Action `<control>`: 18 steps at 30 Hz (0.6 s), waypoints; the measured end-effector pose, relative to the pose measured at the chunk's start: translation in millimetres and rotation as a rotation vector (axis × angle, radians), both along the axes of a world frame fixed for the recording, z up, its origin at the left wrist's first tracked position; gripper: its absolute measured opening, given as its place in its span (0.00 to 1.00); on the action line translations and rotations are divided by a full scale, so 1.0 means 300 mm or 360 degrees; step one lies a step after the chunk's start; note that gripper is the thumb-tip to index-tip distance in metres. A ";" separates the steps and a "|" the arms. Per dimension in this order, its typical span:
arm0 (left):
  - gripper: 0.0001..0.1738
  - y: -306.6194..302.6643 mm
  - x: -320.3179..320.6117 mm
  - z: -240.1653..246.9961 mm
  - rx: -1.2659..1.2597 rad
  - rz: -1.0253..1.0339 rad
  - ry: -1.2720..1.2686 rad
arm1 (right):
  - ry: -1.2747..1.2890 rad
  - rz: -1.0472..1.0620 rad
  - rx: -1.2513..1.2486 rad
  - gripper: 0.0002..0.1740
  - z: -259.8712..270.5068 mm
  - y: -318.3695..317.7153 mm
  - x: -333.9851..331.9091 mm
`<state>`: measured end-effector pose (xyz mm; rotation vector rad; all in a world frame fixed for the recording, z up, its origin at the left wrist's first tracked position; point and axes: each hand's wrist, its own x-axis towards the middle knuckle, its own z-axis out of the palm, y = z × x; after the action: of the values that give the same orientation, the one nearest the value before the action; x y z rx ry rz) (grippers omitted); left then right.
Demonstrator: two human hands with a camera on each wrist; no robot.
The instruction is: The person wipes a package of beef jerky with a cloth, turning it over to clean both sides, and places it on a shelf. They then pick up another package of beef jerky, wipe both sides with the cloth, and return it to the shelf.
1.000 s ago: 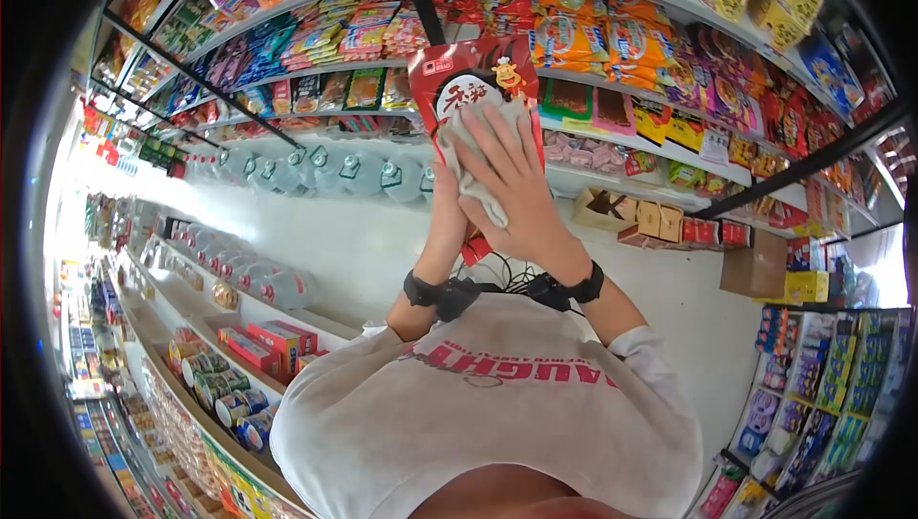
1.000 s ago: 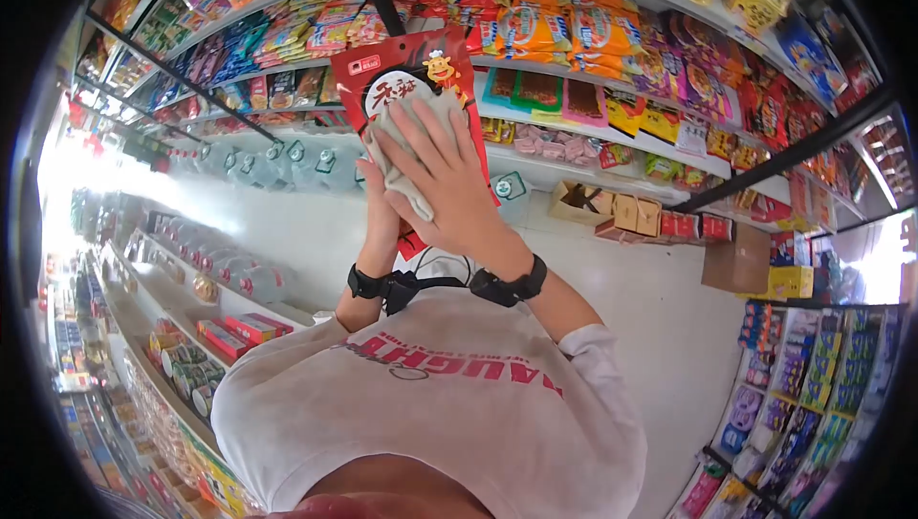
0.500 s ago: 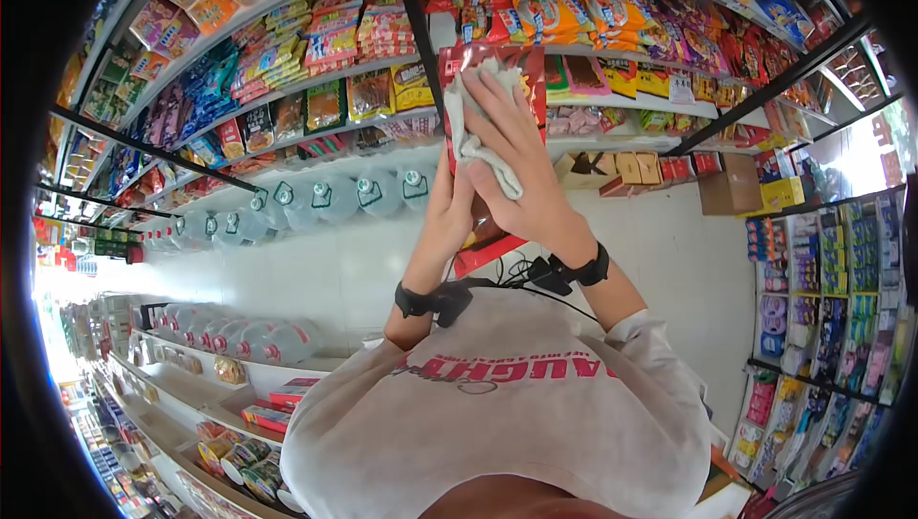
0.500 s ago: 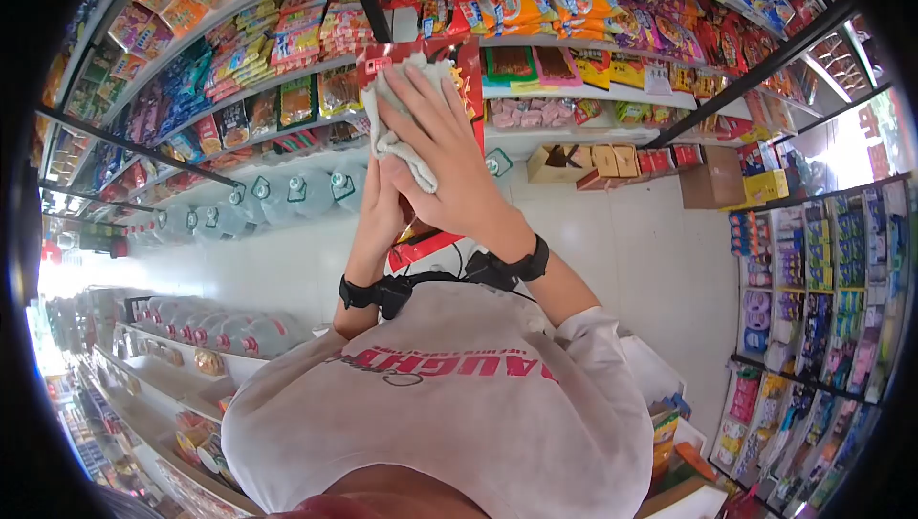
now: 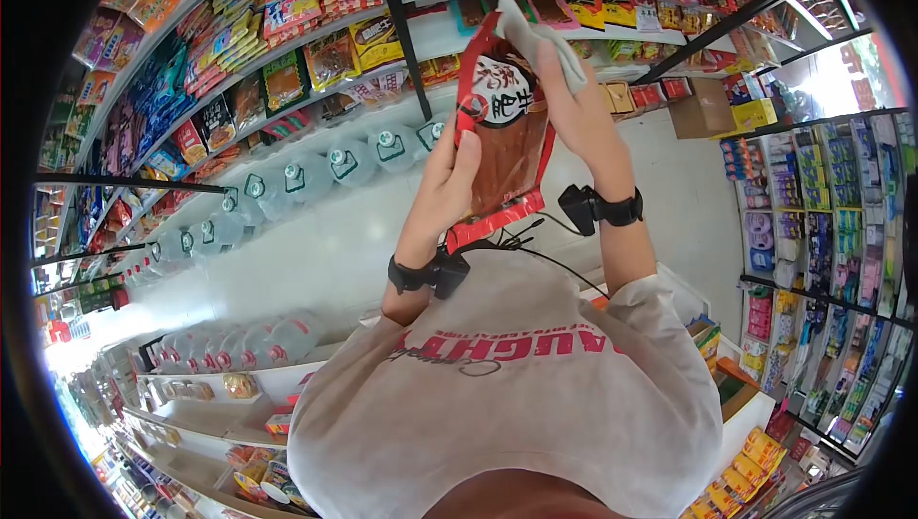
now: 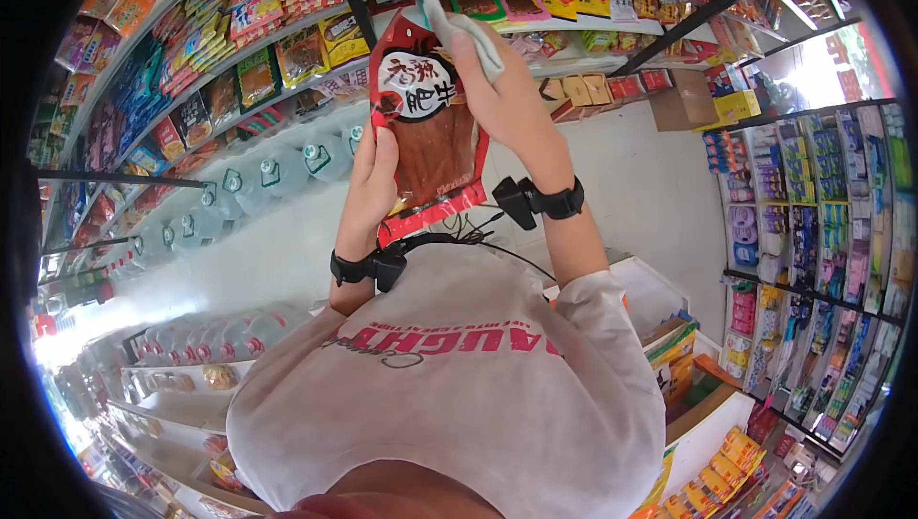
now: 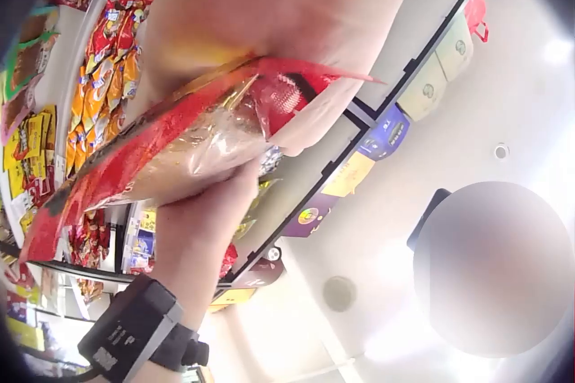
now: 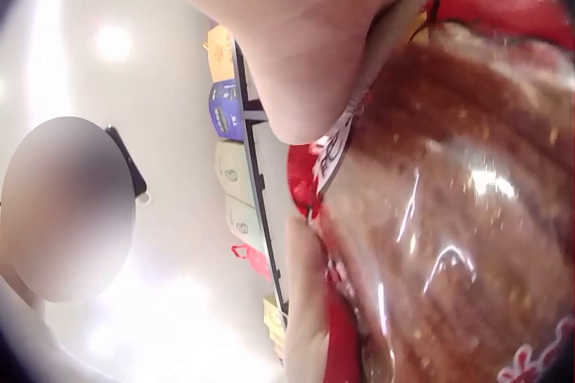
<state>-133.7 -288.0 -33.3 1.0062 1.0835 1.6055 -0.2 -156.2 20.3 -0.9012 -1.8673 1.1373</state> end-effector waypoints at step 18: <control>0.36 0.159 0.327 0.019 -0.0283 -0.0205 -0.0253 | -0.0122 -0.0126 0.0845 0.26 -0.107 -0.065 0.309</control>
<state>-35.6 -240.4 -27.6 0.8002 1.0130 1.4327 92.3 -175.8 -11.8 -0.7082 -2.0334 0.5174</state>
